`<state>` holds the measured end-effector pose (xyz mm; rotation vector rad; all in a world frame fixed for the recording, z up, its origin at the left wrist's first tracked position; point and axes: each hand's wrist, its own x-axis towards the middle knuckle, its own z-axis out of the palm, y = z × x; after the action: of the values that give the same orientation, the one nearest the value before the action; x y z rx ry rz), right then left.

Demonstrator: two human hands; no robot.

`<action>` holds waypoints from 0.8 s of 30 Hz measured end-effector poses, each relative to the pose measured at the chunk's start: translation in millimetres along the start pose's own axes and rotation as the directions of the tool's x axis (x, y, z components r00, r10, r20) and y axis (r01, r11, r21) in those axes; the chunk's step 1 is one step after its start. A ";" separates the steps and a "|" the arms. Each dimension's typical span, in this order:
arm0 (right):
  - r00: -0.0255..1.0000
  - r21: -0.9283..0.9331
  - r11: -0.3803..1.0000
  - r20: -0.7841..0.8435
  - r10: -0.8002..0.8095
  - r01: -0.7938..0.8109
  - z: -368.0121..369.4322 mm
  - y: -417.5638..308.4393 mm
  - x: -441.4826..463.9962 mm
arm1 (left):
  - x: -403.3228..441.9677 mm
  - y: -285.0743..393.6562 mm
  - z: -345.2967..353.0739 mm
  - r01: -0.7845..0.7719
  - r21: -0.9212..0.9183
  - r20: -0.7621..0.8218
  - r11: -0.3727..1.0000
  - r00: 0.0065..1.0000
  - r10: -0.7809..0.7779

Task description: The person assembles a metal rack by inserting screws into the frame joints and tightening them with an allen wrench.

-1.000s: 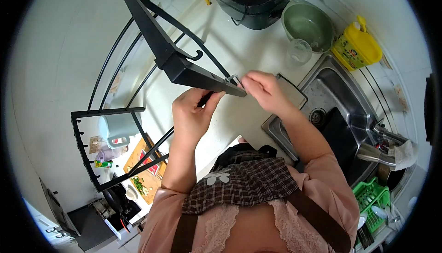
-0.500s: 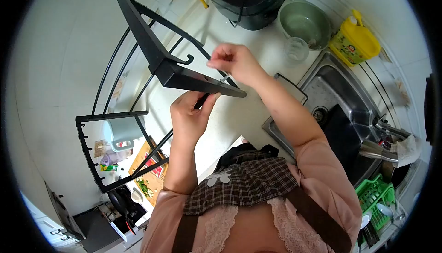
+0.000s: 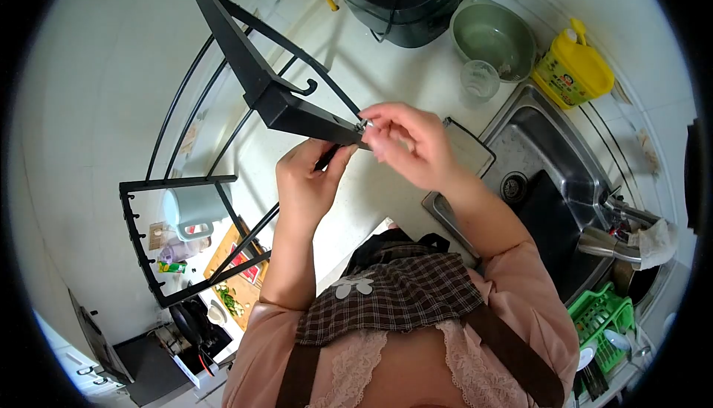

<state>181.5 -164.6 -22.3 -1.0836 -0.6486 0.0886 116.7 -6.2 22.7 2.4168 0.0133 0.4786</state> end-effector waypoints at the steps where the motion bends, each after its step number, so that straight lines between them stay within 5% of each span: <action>1: 1.000 0.001 1.000 -0.002 -0.003 0.003 -2.1 3.5 8.7 | 0.0 0.4 -0.4 -0.003 0.002 0.001 1.000 1.000 0.003; 3: 1.000 -0.260 0.966 0.024 0.018 -0.011 -7.0 13.0 27.0 | -0.6 0.7 -0.4 0.007 0.019 0.013 1.000 1.000 -0.007; 8: 0.983 -0.237 0.955 -0.099 0.157 -0.176 -4.0 41.8 45.4 | -1.8 1.8 1.9 -0.005 0.013 -0.006 1.000 1.000 0.005; 10: 0.938 -0.103 0.937 0.056 0.341 -0.335 -12.0 51.4 38.6 | -0.4 2.0 -0.5 0.008 0.017 -0.007 1.000 1.000 -0.008; 12: 0.941 -0.110 0.937 0.039 0.337 -0.331 -12.3 41.3 19.2 | -0.8 4.0 -4.0 0.119 0.069 0.070 0.990 0.990 -0.124; 15: 0.951 -0.185 0.934 -0.112 0.289 -0.306 -9.6 17.4 -8.9 | 0.0 0.9 -1.7 0.091 0.027 0.056 0.995 0.994 -0.092; 17: 0.989 -0.330 0.933 -0.095 0.115 -0.140 -7.1 7.0 -22.3 | 1.9 1.1 -0.8 0.048 0.007 0.036 0.999 0.998 -0.048; 20: 0.998 -0.142 0.988 0.028 -0.055 0.058 -10.0 9.8 -5.4 | 1.3 -0.9 1.2 -0.004 -0.020 0.017 1.000 1.000 0.004; 21: 0.999 0.013 1.000 0.032 -0.022 0.022 -9.1 10.0 0.8 | 1.2 -1.5 1.2 0.000 -0.024 0.015 1.000 1.000 0.001; 24: 0.992 -0.026 0.993 0.028 0.119 -0.119 -8.9 -1.1 18.7 | 1.3 3.3 0.5 0.006 0.005 0.005 1.000 1.000 -0.006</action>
<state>201.2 -165.2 -15.7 -1.1457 -0.6122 0.2003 117.8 -8.9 24.8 2.4220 0.0190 0.4699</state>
